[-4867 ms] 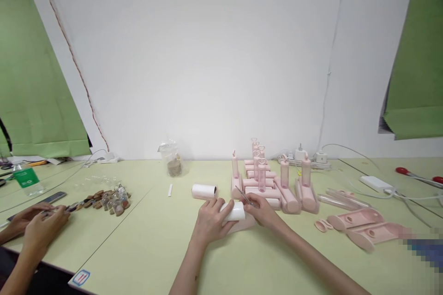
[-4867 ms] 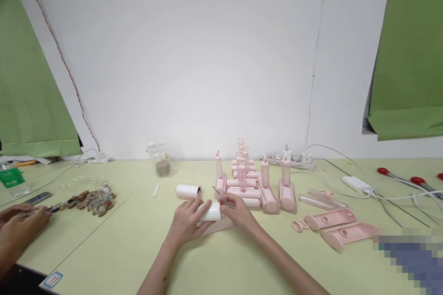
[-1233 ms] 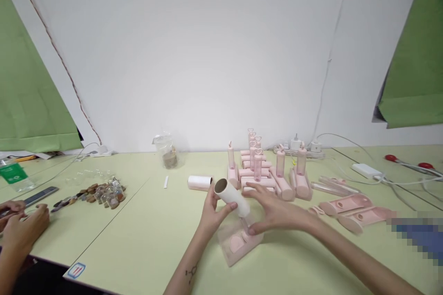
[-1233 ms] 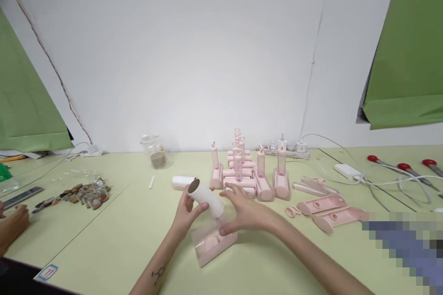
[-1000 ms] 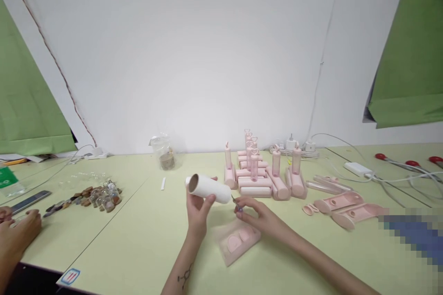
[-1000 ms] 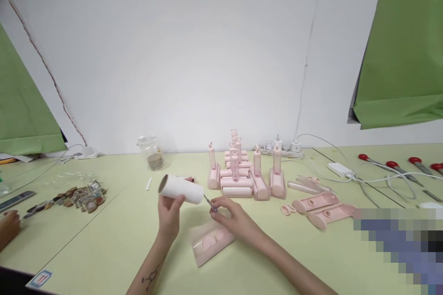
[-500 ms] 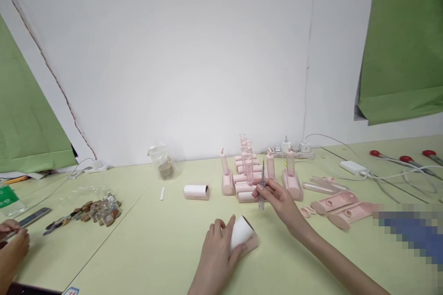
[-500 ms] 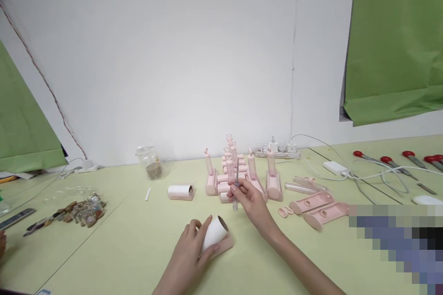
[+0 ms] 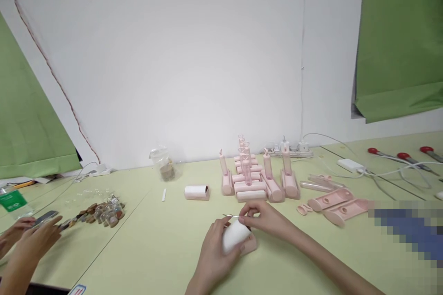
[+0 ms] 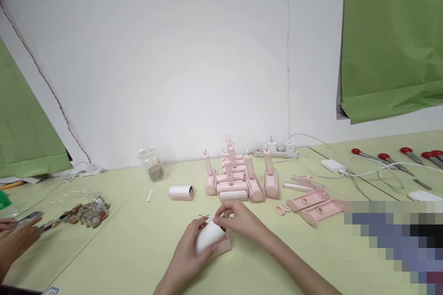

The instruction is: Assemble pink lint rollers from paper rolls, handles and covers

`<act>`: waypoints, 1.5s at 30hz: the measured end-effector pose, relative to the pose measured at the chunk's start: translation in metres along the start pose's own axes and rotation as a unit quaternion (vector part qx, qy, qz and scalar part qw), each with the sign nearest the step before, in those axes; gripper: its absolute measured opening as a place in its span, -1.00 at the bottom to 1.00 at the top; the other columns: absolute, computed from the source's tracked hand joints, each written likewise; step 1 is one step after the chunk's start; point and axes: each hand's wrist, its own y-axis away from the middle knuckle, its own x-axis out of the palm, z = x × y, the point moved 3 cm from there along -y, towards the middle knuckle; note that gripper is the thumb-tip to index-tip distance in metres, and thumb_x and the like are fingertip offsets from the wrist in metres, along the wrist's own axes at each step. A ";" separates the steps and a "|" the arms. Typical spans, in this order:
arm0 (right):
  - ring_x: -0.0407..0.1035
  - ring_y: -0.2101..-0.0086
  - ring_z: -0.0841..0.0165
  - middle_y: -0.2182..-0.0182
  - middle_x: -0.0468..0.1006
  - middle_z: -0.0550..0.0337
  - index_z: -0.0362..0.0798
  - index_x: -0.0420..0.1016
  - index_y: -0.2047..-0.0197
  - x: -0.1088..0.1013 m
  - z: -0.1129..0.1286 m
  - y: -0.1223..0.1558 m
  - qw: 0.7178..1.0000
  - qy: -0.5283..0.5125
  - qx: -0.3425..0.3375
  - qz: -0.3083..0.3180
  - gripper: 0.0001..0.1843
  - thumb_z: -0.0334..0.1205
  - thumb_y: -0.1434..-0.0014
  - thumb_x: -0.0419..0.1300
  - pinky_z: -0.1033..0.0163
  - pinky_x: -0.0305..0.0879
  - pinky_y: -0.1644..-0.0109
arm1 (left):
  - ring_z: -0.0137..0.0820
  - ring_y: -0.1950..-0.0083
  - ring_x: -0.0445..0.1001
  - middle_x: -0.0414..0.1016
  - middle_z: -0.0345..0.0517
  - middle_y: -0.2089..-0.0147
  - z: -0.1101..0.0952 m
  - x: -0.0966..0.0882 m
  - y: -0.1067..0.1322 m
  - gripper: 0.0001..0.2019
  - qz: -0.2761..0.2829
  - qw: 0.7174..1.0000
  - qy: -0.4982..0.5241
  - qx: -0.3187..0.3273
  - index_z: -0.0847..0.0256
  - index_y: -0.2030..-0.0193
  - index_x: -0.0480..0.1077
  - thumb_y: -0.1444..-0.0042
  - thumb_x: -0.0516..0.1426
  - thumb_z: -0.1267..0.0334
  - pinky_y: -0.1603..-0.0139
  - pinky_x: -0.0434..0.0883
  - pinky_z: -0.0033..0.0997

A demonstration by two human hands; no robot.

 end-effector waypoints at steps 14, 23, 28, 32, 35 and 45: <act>0.10 0.58 0.52 0.63 0.28 0.33 -0.12 0.46 0.50 -0.002 0.002 0.001 0.990 -0.127 0.032 0.061 -0.75 -0.07 0.13 0.22 0.41 -0.05 0.56 | -0.26 -0.06 0.18 0.21 -0.05 0.01 0.009 -0.006 0.008 -0.42 -0.060 0.996 0.039 -0.051 0.14 -0.08 0.09 0.14 0.15 0.30 -0.07 0.17 -0.22; 0.30 0.39 0.33 0.46 0.47 0.21 -0.09 0.48 0.49 0.011 -0.010 0.003 0.997 -0.040 0.066 0.010 -0.70 0.00 0.17 0.23 0.35 0.13 0.39 | -0.25 -0.04 0.23 0.22 -0.09 0.03 0.008 -0.010 0.008 -0.65 -0.062 0.998 0.016 -0.003 0.09 0.10 0.31 0.10 0.15 0.24 -0.06 0.21 -0.23; 0.32 0.38 0.31 0.37 0.47 0.18 -0.07 0.41 0.54 -0.015 0.001 0.011 0.998 0.046 -0.010 -0.037 -0.60 0.13 0.05 0.10 0.30 0.17 0.32 | -0.22 -0.01 0.22 0.31 -0.07 0.07 0.024 -0.018 0.004 -0.69 -0.068 0.995 -0.076 0.019 0.09 0.08 0.33 0.02 0.09 0.17 -0.04 0.22 -0.16; 0.23 0.53 0.37 0.57 0.36 0.24 -0.05 0.22 0.61 -0.032 -0.020 0.029 0.982 0.163 -0.019 -0.090 -0.56 0.13 -0.06 -0.04 0.33 0.09 0.46 | -0.19 -0.02 0.20 0.32 -0.07 0.05 0.049 -0.047 -0.012 -0.68 -0.099 0.975 -0.199 0.022 0.06 0.07 0.35 -0.01 0.06 0.13 -0.04 0.21 -0.14; 0.24 0.60 0.39 0.65 0.34 0.27 -0.04 0.21 0.59 -0.036 -0.043 0.044 0.982 0.167 0.045 -0.078 -0.51 0.12 -0.14 -0.20 0.33 0.08 0.48 | -0.20 -0.01 0.21 0.29 -0.05 0.05 0.072 -0.074 -0.030 -0.68 -0.089 0.965 -0.244 -0.032 0.06 0.04 0.34 -0.04 0.02 0.16 0.05 0.28 -0.20; 0.35 0.49 0.29 0.57 0.46 0.23 0.00 0.33 0.57 -0.021 -0.054 0.048 0.967 0.231 0.057 -0.087 -0.57 -0.01 -0.15 -0.17 0.31 0.10 0.41 | -0.14 -0.17 0.03 0.15 -0.11 -0.17 0.096 -0.091 -0.055 -0.54 -0.133 0.927 -0.344 0.065 0.01 -0.13 0.15 -0.03 0.00 0.23 -0.16 -0.02 -0.01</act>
